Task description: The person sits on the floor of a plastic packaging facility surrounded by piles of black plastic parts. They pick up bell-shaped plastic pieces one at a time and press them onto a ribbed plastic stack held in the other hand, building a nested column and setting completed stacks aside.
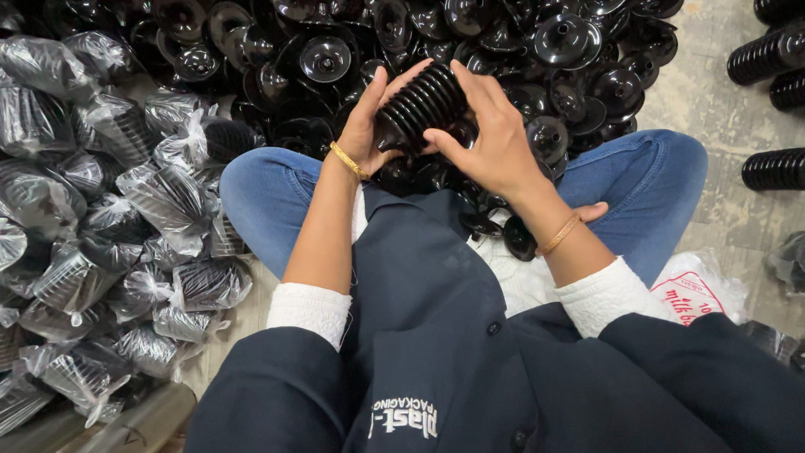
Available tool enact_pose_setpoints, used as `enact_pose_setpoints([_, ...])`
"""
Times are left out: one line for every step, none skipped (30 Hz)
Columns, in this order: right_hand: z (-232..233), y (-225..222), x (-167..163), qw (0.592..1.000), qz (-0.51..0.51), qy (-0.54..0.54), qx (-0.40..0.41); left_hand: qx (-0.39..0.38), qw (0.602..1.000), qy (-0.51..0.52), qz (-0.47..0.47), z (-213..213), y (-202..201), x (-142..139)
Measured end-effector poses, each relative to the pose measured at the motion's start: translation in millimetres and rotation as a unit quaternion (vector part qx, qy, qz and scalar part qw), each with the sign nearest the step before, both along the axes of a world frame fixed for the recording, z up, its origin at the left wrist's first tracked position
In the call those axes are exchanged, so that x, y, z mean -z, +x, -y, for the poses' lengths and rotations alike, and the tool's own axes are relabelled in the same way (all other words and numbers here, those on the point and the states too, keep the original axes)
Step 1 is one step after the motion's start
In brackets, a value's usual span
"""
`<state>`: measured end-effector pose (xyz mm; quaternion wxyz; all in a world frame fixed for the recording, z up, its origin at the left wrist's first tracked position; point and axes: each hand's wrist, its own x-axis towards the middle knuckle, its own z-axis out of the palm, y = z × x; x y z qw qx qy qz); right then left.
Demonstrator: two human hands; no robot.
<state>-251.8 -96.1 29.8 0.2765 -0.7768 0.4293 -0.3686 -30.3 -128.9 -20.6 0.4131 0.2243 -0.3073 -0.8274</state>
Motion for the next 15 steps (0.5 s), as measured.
enact_pose_setpoints([-1.1,0.8,-0.4,1.000,0.002,0.001,0.004,-0.003,1.000,0.000,0.005,-0.1,0.5,-0.5])
enact_pose_setpoints([-2.1,0.7,-1.5,1.000,0.007,0.009,0.000,-0.009,1.000,-0.003,0.000,-0.3,1.1,-1.3])
enact_pose_setpoints([-3.1,0.5,-3.0,1.000,0.013,0.017,-0.005,-0.015,1.000,-0.005,-0.005,-0.9,1.4,-2.4])
enact_pose_setpoints([-3.9,0.3,-4.7,0.999,0.020,0.024,-0.009,-0.020,1.000,-0.007,-0.009,-1.4,1.5,-4.2])
enact_pose_setpoints([-4.5,0.3,-6.1,0.999,-0.002,-0.023,-0.037,-0.012,1.000,-0.016,-0.007,-1.8,1.4,-6.5])
enact_pose_setpoints([-5.0,1.4,-6.8,0.995,-0.024,-0.071,-0.063,-0.003,1.000,-0.025,-0.005,-3.1,0.3,-9.1])
enact_pose_setpoints([-5.9,1.8,-6.9,0.988,-0.047,-0.117,-0.088,0.007,0.999,-0.033,-0.003,-5.0,-2.3,-11.7])
enact_pose_setpoints([-7.1,2.9,-5.3,0.989,-0.060,-0.121,-0.062,0.003,1.000,-0.017,0.025,-7.0,-6.7,-14.1])
enact_pose_setpoints([-7.8,4.1,-2.1,0.989,-0.073,-0.125,-0.035,-0.001,0.999,-0.003,0.052,-8.6,-12.2,-16.4])
enact_pose_setpoints([-8.7,1.4,2.0,0.988,-0.088,-0.128,-0.008,-0.005,0.997,0.013,0.078,-9.3,-18.5,-18.3])
enact_pose_setpoints([-7.9,-5.0,7.0,0.994,-0.043,-0.105,-0.005,0.014,0.990,-0.028,0.134,-7.8,-23.5,-20.0])
enact_pose_setpoints([-5.7,-13.8,13.2,0.997,0.003,-0.081,-0.003,0.033,0.979,-0.068,0.190,-5.9,-26.3,-21.1])
enact_pose_setpoints([-2.9,-24.6,20.7,0.997,0.050,-0.057,-0.001,0.051,0.962,-0.108,0.245,-3.0,-27.6,-21.1])
enact_pose_setpoints([1.6,-43.6,27.5,0.994,0.025,-0.093,0.049,0.003,0.932,-0.201,0.302,1.2,-26.4,-20.1])
enact_pose_setpoints([7.8,-69.9,33.3,0.987,0.000,-0.129,0.099,-0.046,0.887,-0.291,0.354,6.2,-22.7,-17.6])
